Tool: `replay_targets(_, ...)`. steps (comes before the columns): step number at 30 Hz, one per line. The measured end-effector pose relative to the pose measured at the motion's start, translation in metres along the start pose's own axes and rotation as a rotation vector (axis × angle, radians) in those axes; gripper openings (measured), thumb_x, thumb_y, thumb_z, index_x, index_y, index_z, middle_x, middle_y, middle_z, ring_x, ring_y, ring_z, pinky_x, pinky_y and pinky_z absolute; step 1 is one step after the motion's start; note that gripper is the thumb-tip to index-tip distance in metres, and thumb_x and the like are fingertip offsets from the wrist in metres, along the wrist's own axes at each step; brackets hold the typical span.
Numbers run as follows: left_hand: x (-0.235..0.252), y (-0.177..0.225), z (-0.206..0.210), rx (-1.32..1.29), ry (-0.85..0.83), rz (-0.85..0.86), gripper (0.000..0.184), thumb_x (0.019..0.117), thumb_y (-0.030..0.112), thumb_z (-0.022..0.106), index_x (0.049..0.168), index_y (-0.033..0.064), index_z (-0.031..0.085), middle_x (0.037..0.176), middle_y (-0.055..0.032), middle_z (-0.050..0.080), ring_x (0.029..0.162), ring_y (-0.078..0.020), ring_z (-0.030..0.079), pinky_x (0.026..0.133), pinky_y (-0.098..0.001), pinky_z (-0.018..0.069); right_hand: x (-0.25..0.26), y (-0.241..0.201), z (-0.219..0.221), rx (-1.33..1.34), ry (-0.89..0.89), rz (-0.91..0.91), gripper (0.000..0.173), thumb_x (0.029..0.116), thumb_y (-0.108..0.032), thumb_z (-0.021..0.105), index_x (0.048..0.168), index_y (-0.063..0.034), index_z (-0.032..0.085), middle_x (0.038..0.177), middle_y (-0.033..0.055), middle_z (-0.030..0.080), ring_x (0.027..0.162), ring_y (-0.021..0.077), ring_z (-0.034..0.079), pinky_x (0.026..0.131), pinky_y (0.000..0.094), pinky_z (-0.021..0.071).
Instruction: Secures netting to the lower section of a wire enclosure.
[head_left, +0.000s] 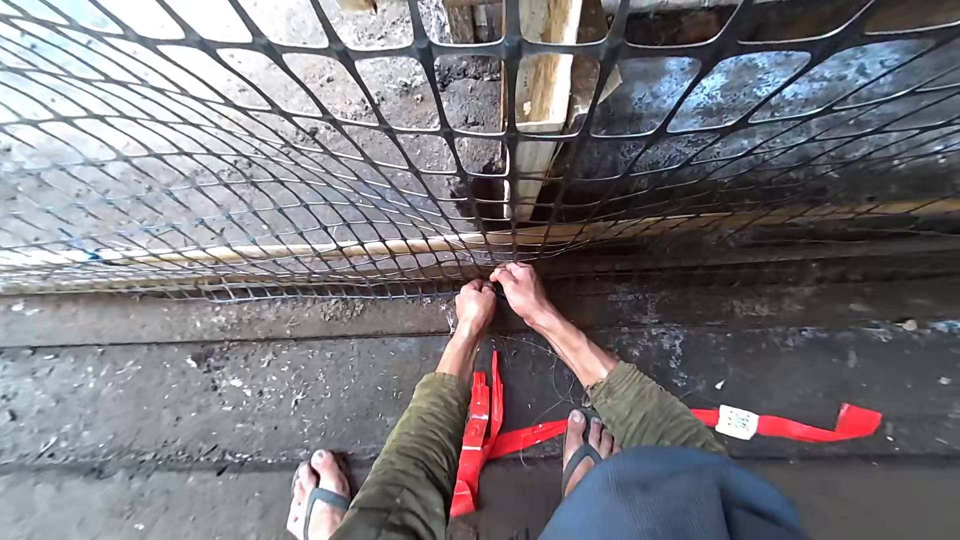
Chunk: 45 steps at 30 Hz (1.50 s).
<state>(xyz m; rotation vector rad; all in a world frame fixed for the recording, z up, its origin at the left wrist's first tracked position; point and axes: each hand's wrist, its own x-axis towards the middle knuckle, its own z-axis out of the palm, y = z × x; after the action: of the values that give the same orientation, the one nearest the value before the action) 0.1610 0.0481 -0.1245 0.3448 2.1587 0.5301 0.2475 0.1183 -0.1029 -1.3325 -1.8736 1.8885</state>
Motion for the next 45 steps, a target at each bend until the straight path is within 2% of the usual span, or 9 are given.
replay_targets(4, -0.001, -0.001, 0.001, -0.016, 0.005, -0.006, 0.029, 0.1063, 0.025, 0.050, 0.110, 0.0046, 0.071, 0.110, -0.0174, 0.070, 0.108, -0.0306, 0.065, 0.094, -0.0530, 0.0486, -0.001, 0.006, 0.005, 0.019, 0.010, -0.028, 0.026, 0.1052, -0.010, 0.050, 0.100, 0.0028, 0.072, 0.094, 0.0135, 0.069, 0.091, 0.0197, 0.064, 0.087, 0.0402, 0.0510)
replay_targets(8, -0.005, 0.002, 0.004, -0.059, 0.002, -0.016, 0.028, 0.1058, 0.023, 0.050, 0.107, 0.0033, 0.070, 0.107, -0.0175, 0.069, 0.103, -0.0299, 0.065, 0.091, -0.0527, 0.0491, -0.006, 0.008, 0.005, -0.034, -0.024, 0.025, 0.032, 0.1089, -0.015, 0.044, 0.113, 0.0023, 0.071, 0.107, 0.0176, 0.071, 0.104, 0.0244, 0.066, 0.097, 0.0435, 0.0505)
replay_targets(14, 0.001, -0.004, 0.009, -0.190, -0.008, -0.033, 0.024, 0.1039, 0.021, 0.054, 0.110, 0.0065, 0.072, 0.109, -0.0148, 0.071, 0.104, -0.0267, 0.066, 0.092, -0.0504, 0.0499, -0.005, 0.007, -0.007, -0.146, -0.125, 0.080, 0.033, 0.1094, -0.018, 0.044, 0.115, -0.0013, 0.072, 0.112, 0.0159, 0.071, 0.110, 0.0234, 0.065, 0.100, 0.0444, 0.0492)
replay_targets(20, 0.000, -0.001, 0.005, -0.100, -0.018, -0.033, 0.030, 0.1067, 0.026, 0.050, 0.115, 0.0065, 0.071, 0.115, -0.0164, 0.070, 0.110, -0.0289, 0.065, 0.096, -0.0518, 0.0487, -0.006, -0.006, -0.022, -0.362, -0.265, 0.151, 0.035, 0.1092, -0.019, 0.040, 0.120, -0.0027, 0.069, 0.124, 0.0169, 0.068, 0.120, 0.0266, 0.062, 0.104, 0.0481, 0.0466)
replay_targets(33, 0.002, 0.002, 0.002, -0.077, -0.031, -0.060, 0.027, 0.1047, 0.024, 0.053, 0.109, 0.0062, 0.072, 0.111, -0.0158, 0.069, 0.106, -0.0284, 0.064, 0.093, -0.0519, 0.0485, 0.000, -0.013, -0.006, -0.172, -0.107, 0.147, 0.030, 0.1074, -0.015, 0.046, 0.111, -0.0004, 0.072, 0.115, 0.0170, 0.070, 0.113, 0.0260, 0.063, 0.100, 0.0469, 0.0476)
replay_targets(38, 0.000, 0.003, 0.005, -0.090, -0.016, -0.076, 0.028, 0.1048, 0.028, 0.054, 0.110, 0.0069, 0.073, 0.112, -0.0162, 0.070, 0.109, -0.0298, 0.065, 0.094, -0.0533, 0.0485, -0.003, -0.013, 0.003, -0.090, -0.014, 0.120, 0.029, 0.1066, -0.013, 0.048, 0.102, 0.0013, 0.072, 0.102, 0.0167, 0.069, 0.102, 0.0254, 0.064, 0.093, 0.0456, 0.0492)
replay_targets(41, 0.003, 0.001, 0.008, -0.122, 0.001, -0.080, 0.028, 0.1040, 0.029, 0.056, 0.108, 0.0078, 0.073, 0.110, -0.0157, 0.071, 0.106, -0.0292, 0.066, 0.093, -0.0530, 0.0495, -0.008, -0.012, 0.012, -0.034, 0.038, 0.103, 0.029, 0.1070, -0.013, 0.046, 0.105, 0.0021, 0.071, 0.101, 0.0163, 0.070, 0.100, 0.0240, 0.065, 0.092, 0.0442, 0.0506)
replay_targets(43, 0.003, -0.003, 0.011, -0.172, 0.011, -0.078, 0.026, 0.1033, 0.027, 0.057, 0.106, 0.0062, 0.073, 0.107, -0.0158, 0.071, 0.104, -0.0292, 0.066, 0.091, -0.0528, 0.0494, -0.013, -0.010, 0.019, -0.031, 0.044, 0.078, 0.031, 0.1076, -0.014, 0.044, 0.109, 0.0024, 0.071, 0.107, 0.0179, 0.070, 0.105, 0.0255, 0.066, 0.097, 0.0450, 0.0506)
replay_targets(45, 0.007, -0.011, 0.015, -0.232, 0.035, -0.033, 0.026, 0.1009, 0.028, 0.057, 0.097, 0.0063, 0.071, 0.098, -0.0132, 0.069, 0.096, -0.0272, 0.065, 0.085, -0.0516, 0.0485, -0.018, -0.012, 0.022, -0.077, 0.032, 0.058, 0.033, 0.1081, -0.016, 0.042, 0.112, 0.0012, 0.070, 0.110, 0.0177, 0.071, 0.108, 0.0252, 0.066, 0.099, 0.0444, 0.0495)
